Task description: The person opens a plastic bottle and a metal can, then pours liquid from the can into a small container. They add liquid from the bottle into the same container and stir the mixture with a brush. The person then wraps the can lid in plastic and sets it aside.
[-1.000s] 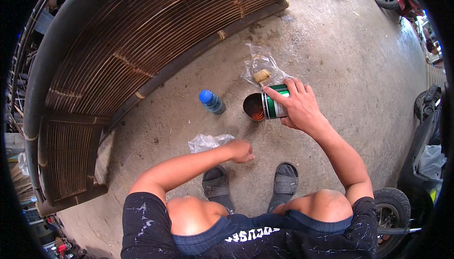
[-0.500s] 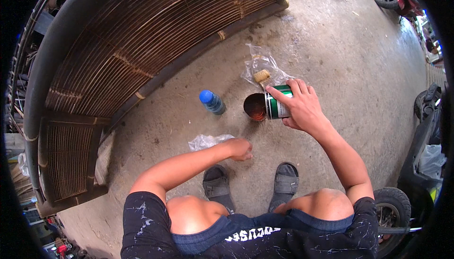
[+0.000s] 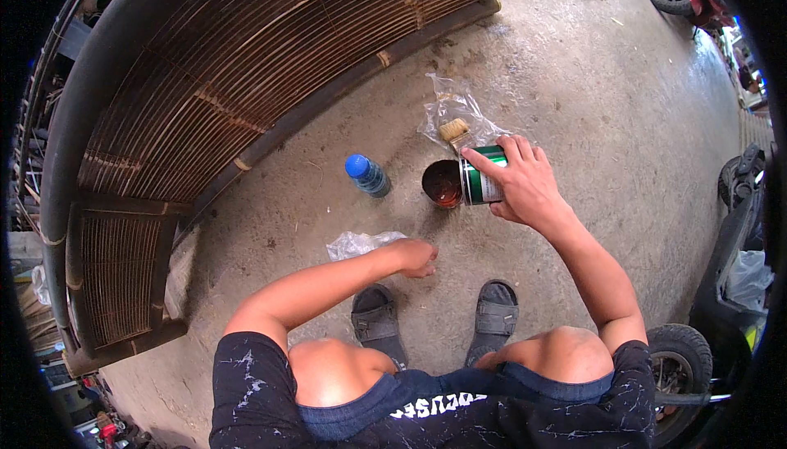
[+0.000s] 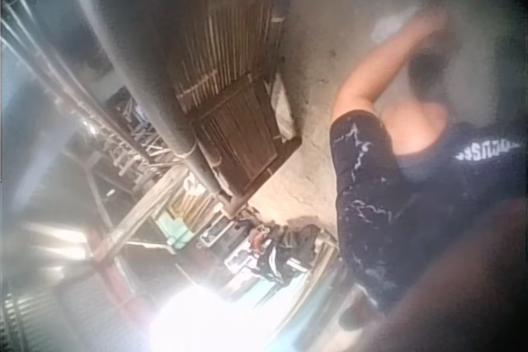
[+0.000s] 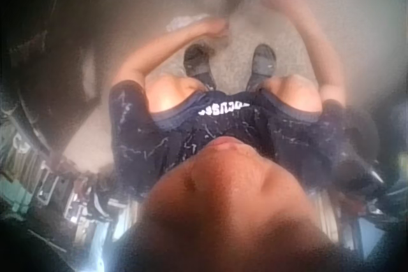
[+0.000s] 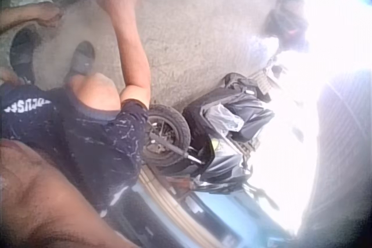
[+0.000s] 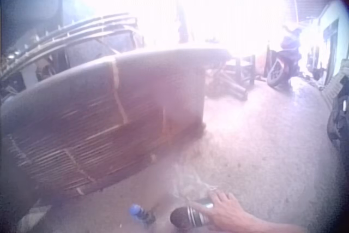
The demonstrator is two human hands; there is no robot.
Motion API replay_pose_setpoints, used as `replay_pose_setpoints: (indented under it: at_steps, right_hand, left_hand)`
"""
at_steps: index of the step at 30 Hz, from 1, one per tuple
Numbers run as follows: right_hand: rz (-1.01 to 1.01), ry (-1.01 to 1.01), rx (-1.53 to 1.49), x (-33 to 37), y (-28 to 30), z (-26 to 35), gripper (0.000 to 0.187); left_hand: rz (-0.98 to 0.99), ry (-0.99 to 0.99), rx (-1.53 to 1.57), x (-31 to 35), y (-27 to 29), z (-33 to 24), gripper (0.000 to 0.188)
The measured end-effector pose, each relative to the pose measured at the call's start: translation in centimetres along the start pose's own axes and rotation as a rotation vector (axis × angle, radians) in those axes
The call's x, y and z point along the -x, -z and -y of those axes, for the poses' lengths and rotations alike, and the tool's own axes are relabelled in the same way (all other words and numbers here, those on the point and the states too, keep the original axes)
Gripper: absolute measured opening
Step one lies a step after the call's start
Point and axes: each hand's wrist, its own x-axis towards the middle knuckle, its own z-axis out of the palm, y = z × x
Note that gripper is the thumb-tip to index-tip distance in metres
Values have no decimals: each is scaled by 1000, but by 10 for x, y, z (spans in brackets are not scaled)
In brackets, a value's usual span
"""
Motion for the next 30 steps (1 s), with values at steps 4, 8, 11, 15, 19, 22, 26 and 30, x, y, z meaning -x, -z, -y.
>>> replay_pose_setpoints:
  at_steps: [4, 8, 11, 15, 19, 22, 26, 30]
  right_hand:
    - [32, -3, 10, -2, -2, 0, 107]
    - [20, -10, -7, 1, -2, 0, 108]
    - [40, -17, -12, 2, -1, 0, 109]
    - [19, -5, -16, -1, -4, -1, 110]
    - [18, -12, -9, -1, -4, -2, 110]
    - [31, 2, -1, -1, -2, -1, 109]
    - [31, -8, -10, -2, -3, -4, 109]
    - [23, -11, -21, -2, -6, -4, 110]
  left_hand:
    - [-36, -7, 27, -2, -8, 0, 48]
    - [-34, -43, 4, -5, -6, 6, 49]
    - [-24, -23, 23, -5, -9, 5, 50]
    - [-61, -78, 15, -9, -16, 13, 46]
    - [-38, -88, 33, -10, -12, 12, 42]
    - [-3, -77, 46, -8, -9, 11, 42]
    - [25, -73, 40, -6, -4, 7, 43]
    - [31, -46, 13, -2, -3, 4, 45]
